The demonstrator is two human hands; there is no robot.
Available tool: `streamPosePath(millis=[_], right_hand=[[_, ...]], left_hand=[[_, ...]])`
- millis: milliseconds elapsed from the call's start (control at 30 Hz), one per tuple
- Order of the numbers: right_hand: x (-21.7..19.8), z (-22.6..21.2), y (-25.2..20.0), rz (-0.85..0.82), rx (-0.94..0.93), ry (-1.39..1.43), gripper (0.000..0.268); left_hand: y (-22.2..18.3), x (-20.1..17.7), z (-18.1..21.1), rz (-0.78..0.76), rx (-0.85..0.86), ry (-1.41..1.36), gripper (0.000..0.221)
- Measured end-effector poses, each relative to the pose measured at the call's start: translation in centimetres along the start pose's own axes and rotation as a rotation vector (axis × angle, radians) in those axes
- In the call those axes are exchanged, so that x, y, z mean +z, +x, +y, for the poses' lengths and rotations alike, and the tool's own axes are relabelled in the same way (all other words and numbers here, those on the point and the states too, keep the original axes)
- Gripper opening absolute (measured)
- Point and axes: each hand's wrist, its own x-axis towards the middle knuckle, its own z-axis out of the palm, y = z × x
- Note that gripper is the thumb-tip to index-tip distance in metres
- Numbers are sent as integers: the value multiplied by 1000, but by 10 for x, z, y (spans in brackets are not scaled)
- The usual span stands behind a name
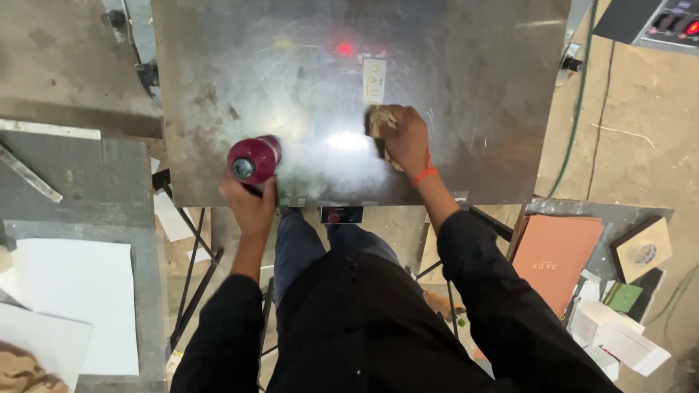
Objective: The recorder prepares a metal plate for a manufacturing or printing process by cleaning it with liquid and then applying a label.
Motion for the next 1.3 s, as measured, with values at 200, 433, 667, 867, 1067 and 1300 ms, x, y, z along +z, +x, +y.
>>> streamPosePath(millis=[200, 433, 667, 867, 1067, 1300], right_hand=[[25, -10, 1, -114, -40, -167, 18], [-40, 64, -62, -4, 364, -438, 26], [-66, 112, -122, 124, 289, -328, 27], [-49, 108, -131, 302, 272, -219, 25], [-47, 104, -129, 307, 281, -277, 26], [-50, 99, -125, 280, 304, -276, 27]], left_hand=[[-54, 11, 59, -231, 152, -238, 10], [32, 94, 102, -346, 349, -242, 22], [75, 121, 135, -594, 419, 227, 76], [66, 132, 136, -624, 461, 473, 79], [64, 133, 154, -701, 399, 560, 84], [60, 132, 157, -686, 429, 592, 86]])
